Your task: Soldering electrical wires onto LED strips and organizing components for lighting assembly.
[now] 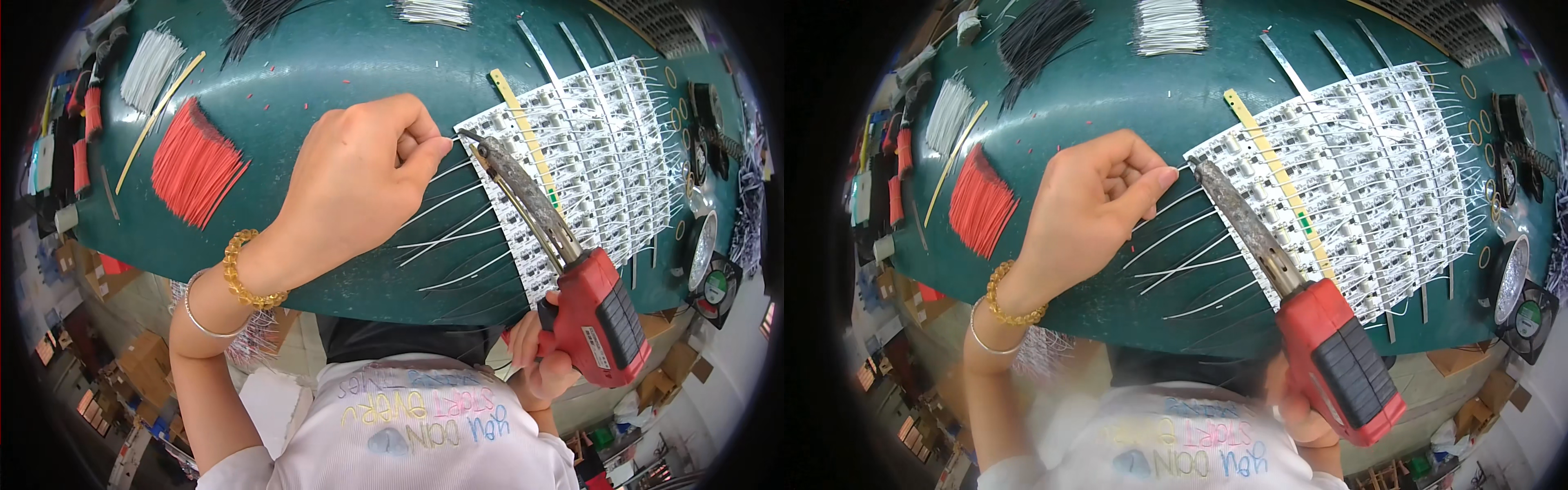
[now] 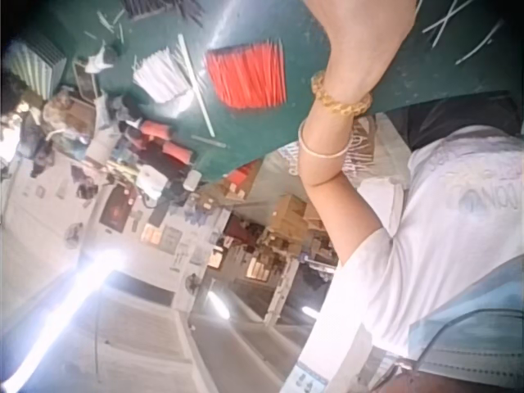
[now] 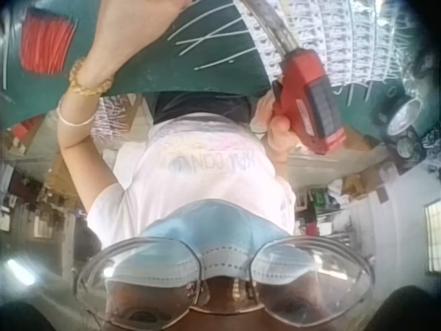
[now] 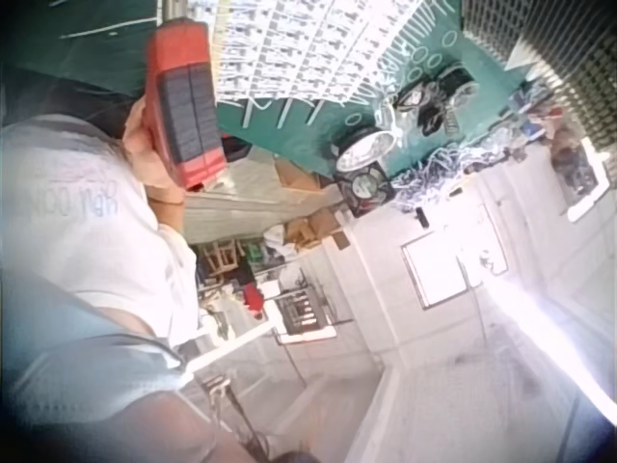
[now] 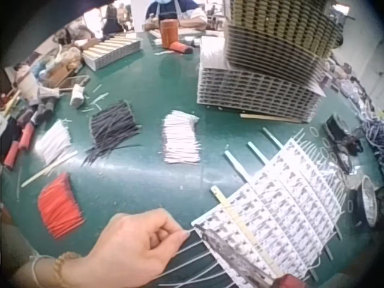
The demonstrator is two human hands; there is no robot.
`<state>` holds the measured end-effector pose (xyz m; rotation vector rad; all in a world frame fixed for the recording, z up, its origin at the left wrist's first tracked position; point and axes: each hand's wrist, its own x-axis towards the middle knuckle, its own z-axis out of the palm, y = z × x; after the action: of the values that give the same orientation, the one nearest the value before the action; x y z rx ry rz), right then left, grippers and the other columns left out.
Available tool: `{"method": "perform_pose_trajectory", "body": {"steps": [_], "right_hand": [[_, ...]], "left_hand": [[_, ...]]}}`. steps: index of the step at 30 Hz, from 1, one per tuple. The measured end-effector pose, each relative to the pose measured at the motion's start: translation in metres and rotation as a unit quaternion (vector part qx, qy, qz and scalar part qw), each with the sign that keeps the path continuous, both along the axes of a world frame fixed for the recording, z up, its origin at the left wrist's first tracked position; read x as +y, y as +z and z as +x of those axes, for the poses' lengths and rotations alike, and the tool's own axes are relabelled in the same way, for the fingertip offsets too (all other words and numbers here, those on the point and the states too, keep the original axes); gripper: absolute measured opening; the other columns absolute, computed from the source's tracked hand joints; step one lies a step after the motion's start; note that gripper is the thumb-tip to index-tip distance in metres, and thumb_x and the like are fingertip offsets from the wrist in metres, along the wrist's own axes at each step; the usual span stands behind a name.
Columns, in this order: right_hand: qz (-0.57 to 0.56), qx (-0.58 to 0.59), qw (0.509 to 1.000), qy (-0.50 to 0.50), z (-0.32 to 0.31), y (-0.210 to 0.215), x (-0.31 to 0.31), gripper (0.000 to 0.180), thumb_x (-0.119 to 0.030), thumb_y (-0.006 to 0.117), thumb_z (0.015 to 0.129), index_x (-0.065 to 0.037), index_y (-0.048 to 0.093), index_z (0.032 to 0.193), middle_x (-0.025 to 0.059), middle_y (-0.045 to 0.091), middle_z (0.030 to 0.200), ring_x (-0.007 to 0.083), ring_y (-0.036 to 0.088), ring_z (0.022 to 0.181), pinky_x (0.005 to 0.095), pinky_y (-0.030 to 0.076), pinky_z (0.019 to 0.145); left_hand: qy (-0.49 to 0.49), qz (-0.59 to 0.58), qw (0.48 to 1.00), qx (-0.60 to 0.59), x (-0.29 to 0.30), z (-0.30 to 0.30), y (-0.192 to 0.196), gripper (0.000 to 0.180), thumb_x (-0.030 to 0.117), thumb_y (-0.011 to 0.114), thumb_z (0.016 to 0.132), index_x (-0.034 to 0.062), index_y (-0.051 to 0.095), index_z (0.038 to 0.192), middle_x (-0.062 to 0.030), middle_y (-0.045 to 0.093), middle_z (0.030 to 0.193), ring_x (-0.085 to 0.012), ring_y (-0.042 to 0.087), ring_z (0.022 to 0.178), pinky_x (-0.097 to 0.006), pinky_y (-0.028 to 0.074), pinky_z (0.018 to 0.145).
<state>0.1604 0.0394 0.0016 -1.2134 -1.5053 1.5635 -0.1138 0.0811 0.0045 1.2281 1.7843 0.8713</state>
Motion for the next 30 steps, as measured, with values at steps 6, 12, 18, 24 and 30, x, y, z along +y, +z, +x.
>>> {"method": "perform_pose_trajectory", "body": {"steps": [6, 12, 18, 24, 30], "right_hand": [[0.014, -0.005, 1.0, 0.004, 0.014, -0.006, -0.007, 0.083, -0.057, 0.062, 0.085, 0.01, 0.039, 0.129, -0.0001, 0.045, 0.053, 0.0098, 0.042, 0.041, 0.0233, 0.035, 0.041], [0.011, 0.02, 1.0, 0.003, 0.012, -0.002, -0.007, 0.085, -0.059, 0.06, 0.086, 0.01, 0.037, 0.132, 0.0, 0.045, 0.053, 0.0103, 0.043, 0.042, 0.0234, 0.035, 0.041], [-0.006, 0.055, 0.998, 0.001, 0.009, 0.001, -0.004, 0.084, -0.059, 0.059, 0.086, 0.009, 0.038, 0.129, -0.0002, 0.045, 0.052, 0.011, 0.043, 0.041, 0.0242, 0.036, 0.042], [-0.013, 0.027, 0.999, -0.016, 0.002, 0.005, -0.005, 0.077, -0.059, 0.06, 0.086, 0.008, 0.041, 0.121, 0.0005, 0.045, 0.052, 0.0111, 0.042, 0.041, 0.0244, 0.036, 0.042], [-0.009, 0.018, 1.0, -0.015, 0.0, 0.002, -0.004, 0.075, -0.058, 0.061, 0.086, 0.008, 0.042, 0.119, 0.0014, 0.045, 0.052, 0.0116, 0.042, 0.042, 0.0249, 0.036, 0.043]], "left_hand": [[0.002, 0.022, 1.0, 0.014, -0.002, 0.001, -0.003, 0.013, 0.007, 0.065, 0.089, -0.0032, 0.061, 0.081, -0.0002, 0.06, 0.062, 0.0003, 0.051, 0.053, -0.017, 0.035, 0.045], [0.004, 0.031, 0.999, -0.014, -0.002, 0.001, -0.002, 0.013, 0.007, 0.065, 0.089, -0.0035, 0.062, 0.081, -0.0002, 0.06, 0.062, -0.0001, 0.051, 0.054, -0.017, 0.037, 0.048], [-0.001, 0.019, 1.0, 0.008, -0.004, 0.003, 0.001, 0.013, 0.006, 0.066, 0.088, -0.003, 0.064, 0.079, 0.0011, 0.059, 0.06, 0.0007, 0.047, 0.052, -0.018, 0.035, 0.046], [0.008, 0.061, 0.996, 0.059, -0.006, 0.007, -0.003, 0.014, 0.005, 0.068, 0.086, -0.003, 0.063, 0.076, 0.0027, 0.055, 0.055, 0.0011, 0.042, 0.049, -0.019, 0.032, 0.045], [0.01, 0.094, 0.991, 0.094, -0.006, 0.009, -0.006, 0.014, 0.004, 0.068, 0.084, -0.0026, 0.062, 0.074, 0.0002, 0.053, 0.051, -0.0003, 0.041, 0.045, -0.021, 0.031, 0.042]]}}
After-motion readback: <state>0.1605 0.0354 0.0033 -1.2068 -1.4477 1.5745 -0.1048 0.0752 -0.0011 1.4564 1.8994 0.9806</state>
